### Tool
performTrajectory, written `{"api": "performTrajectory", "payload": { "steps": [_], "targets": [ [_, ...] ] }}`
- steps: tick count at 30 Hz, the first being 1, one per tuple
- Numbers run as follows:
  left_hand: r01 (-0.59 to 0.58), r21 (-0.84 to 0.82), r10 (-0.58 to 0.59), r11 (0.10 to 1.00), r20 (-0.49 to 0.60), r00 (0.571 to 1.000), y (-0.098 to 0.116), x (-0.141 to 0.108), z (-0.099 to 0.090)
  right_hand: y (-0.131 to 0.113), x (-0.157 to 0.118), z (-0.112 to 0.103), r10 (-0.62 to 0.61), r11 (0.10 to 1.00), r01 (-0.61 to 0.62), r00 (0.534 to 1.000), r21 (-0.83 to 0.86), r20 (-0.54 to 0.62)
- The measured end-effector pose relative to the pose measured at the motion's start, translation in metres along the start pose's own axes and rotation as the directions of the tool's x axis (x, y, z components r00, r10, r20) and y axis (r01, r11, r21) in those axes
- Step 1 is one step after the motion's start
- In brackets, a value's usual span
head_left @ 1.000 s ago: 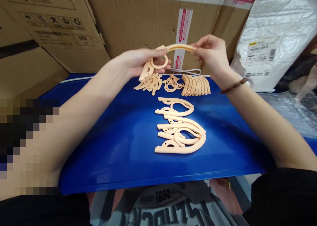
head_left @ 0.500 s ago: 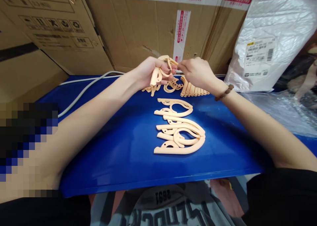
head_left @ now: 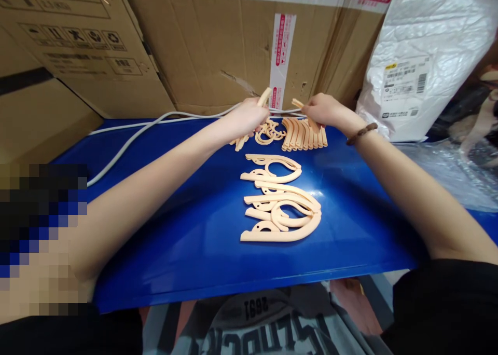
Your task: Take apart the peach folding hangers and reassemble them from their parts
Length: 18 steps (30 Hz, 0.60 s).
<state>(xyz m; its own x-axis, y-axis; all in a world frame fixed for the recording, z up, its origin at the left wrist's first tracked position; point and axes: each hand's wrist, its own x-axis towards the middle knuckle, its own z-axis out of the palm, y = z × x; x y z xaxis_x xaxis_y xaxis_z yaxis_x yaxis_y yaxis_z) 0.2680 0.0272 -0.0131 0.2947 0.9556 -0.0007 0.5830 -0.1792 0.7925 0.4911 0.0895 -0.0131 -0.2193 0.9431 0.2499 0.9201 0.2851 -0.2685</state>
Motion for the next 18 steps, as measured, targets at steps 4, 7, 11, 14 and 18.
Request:
{"api": "performTrajectory", "payload": {
  "steps": [4, 7, 11, 14, 18],
  "targets": [
    [-0.02, -0.043, 0.017, 0.999, -0.071, 0.997, 0.003, -0.006, -0.002, 0.002, -0.006, 0.0, 0.211, 0.969, -0.189, 0.968, -0.158, 0.135],
    [-0.046, -0.04, 0.041, 0.998, -0.107, 0.993, 0.004, -0.007, 0.001, -0.011, -0.014, -0.001, 0.303, 0.933, -0.251, 0.935, -0.258, 0.184],
    [-0.103, -0.057, 0.093, 0.993, -0.144, 0.985, 0.001, -0.001, 0.005, -0.021, -0.018, -0.001, 0.302, 0.923, -0.245, 0.94, -0.298, 0.161],
    [-0.121, -0.096, 0.104, 0.988, -0.165, 0.981, 0.0, 0.002, 0.007, -0.019, -0.018, 0.0, 0.297, 0.924, -0.243, 0.942, -0.295, 0.155],
    [-0.113, -0.127, 0.09, 0.985, -0.175, 0.98, 0.003, 0.0, 0.008, -0.015, -0.016, 0.003, 0.291, 0.928, -0.237, 0.943, -0.287, 0.162]
  ]
}}
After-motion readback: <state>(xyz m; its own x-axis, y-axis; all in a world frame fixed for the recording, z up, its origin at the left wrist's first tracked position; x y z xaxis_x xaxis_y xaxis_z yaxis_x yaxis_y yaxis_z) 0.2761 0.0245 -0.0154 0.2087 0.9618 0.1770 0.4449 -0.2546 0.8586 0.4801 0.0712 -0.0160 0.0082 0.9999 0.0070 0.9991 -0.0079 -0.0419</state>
